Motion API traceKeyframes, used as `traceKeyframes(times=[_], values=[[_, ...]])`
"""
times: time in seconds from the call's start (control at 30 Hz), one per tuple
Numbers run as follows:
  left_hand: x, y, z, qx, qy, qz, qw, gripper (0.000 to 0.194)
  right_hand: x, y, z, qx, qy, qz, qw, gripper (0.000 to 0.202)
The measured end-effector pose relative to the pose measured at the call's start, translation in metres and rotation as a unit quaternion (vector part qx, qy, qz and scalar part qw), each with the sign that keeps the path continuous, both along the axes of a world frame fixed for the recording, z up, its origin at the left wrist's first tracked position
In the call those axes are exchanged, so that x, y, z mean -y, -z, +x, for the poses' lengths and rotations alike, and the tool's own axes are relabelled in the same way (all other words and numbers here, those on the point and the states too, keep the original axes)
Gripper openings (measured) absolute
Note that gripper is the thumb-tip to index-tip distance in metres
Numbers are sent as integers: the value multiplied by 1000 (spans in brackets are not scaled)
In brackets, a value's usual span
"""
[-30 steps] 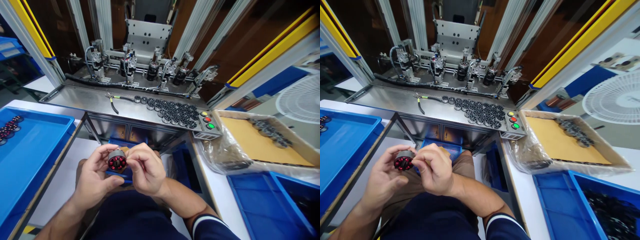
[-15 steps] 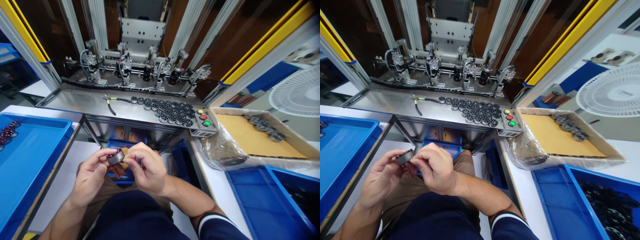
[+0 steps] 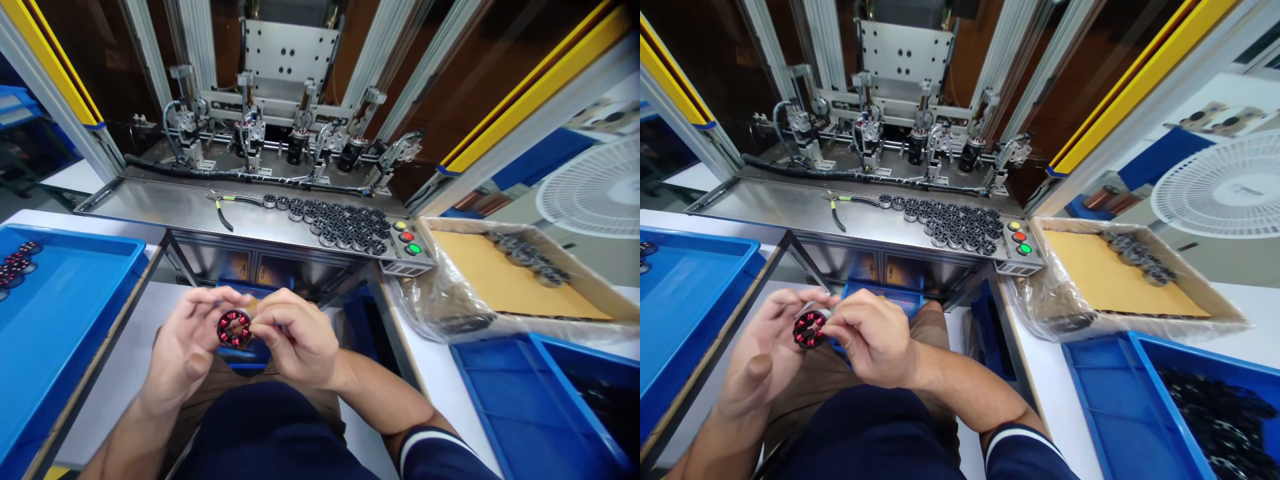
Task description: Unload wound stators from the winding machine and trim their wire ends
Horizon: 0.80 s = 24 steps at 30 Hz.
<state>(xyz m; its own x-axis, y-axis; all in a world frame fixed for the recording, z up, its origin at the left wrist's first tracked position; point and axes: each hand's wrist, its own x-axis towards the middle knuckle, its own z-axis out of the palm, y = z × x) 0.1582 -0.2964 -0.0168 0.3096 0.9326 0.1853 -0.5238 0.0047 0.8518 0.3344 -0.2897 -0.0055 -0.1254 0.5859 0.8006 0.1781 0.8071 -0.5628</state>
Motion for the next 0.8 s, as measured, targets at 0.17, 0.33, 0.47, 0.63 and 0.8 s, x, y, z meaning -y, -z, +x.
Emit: traceKeyframes(times=[0.17, 0.33, 0.47, 0.63, 0.8], values=[[0, -2, 3, -38, 155, -79, 984, 38, -1, -1, 7, 36, 12, 37, 999, 10], [-2, 0, 5, -16, 114, -57, 992, 23, 3, 1, 6, 16, 21, -9, 1000, 13], [0, 2, 6, -51, 50, 6, 997, 29, 7, 3, 1, -42, 13, -57, 997, 16], [7, 11, 2, -176, -144, 138, 964, 43, 10, 8, -5, -126, -22, -207, 970, 25], [9, 17, -2, -309, -211, 257, 891, 61, 8, 23, -9, -282, -175, -457, 825, 36]])
